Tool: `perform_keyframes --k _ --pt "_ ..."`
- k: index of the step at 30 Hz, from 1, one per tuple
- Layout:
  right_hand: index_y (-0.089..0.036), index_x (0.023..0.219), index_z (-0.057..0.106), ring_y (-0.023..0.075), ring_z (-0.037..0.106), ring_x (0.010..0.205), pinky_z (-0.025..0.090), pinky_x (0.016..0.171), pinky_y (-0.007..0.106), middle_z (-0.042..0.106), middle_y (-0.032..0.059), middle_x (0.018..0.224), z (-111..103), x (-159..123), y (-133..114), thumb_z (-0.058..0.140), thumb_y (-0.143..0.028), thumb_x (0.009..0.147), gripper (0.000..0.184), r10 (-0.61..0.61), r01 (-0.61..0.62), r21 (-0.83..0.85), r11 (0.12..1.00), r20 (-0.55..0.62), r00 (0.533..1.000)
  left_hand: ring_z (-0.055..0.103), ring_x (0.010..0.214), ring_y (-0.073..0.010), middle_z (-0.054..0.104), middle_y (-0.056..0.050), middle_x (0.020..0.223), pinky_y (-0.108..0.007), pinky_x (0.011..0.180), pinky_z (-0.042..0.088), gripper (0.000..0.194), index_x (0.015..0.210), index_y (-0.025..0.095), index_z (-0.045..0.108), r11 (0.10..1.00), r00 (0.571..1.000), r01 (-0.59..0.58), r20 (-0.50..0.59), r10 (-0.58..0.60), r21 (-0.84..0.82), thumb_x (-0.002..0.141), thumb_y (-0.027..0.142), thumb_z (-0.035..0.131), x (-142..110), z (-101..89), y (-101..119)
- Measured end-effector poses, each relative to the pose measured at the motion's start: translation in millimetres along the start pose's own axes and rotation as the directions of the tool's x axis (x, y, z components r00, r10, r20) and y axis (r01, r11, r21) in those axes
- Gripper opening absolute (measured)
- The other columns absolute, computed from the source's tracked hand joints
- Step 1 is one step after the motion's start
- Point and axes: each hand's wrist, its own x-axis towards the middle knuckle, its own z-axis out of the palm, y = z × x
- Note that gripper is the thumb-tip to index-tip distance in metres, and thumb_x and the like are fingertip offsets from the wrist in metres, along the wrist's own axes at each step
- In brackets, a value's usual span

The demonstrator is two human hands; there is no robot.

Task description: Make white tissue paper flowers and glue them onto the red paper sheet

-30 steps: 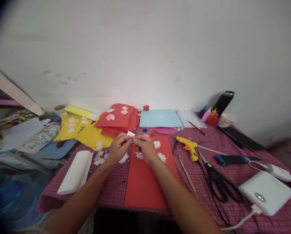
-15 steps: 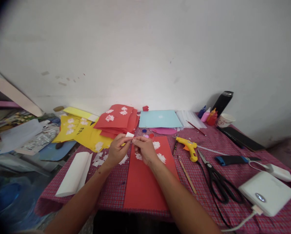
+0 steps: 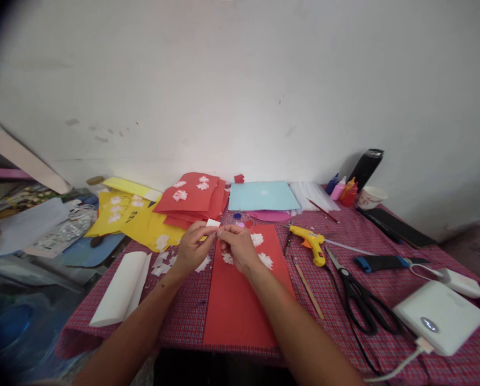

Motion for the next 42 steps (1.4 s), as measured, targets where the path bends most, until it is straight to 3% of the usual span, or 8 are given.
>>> perform_keyframes --k 18,29,42 --pt "-0.016 0.068 0.063 0.0074 0.041 0.037 0.03 0.038 0.02 0.053 -0.0044 0.046 -0.5 0.7 0.0 0.074 -0.032 0.072 0.02 -0.006 0.005 0.014 1.0 0.013 1.0 0.061 0.088 -0.0167 0.066 -0.006 0.093 -0.028 0.079 0.047 0.022 0.105 0.022 0.071 0.999 0.999 -0.036 -0.004 0.036 0.037 0.088 0.017 0.058 -0.2 0.1 -2.5" --pt "-0.016 0.069 0.063 0.007 0.04 0.039 0.028 0.039 0.02 0.052 -0.0045 0.047 -1.1 1.3 2.7 0.074 -0.036 0.074 0.023 -0.047 0.048 -0.017 0.999 0.03 0.998 0.062 0.086 -0.016 0.066 -0.005 0.09 -0.028 0.077 0.049 0.016 0.099 0.02 0.073 0.996 1.0 0.008 -0.024 -0.01 -0.092 0.086 0.018 0.063 0.8 -0.4 -3.9" --pt "-0.017 0.069 0.061 0.0079 0.04 0.04 0.028 0.04 0.021 0.051 -0.0051 0.047 0.2 0.9 2.5 0.069 -0.035 0.078 0.021 -0.08 0.081 -0.08 0.994 0.019 0.997 0.061 0.087 -0.0168 0.065 -0.006 0.091 -0.029 0.079 0.047 0.018 0.101 0.019 0.073 0.975 0.996 0.091 0.041 -0.085 -0.201 0.087 0.023 0.062 1.2 -4.8 1.9"
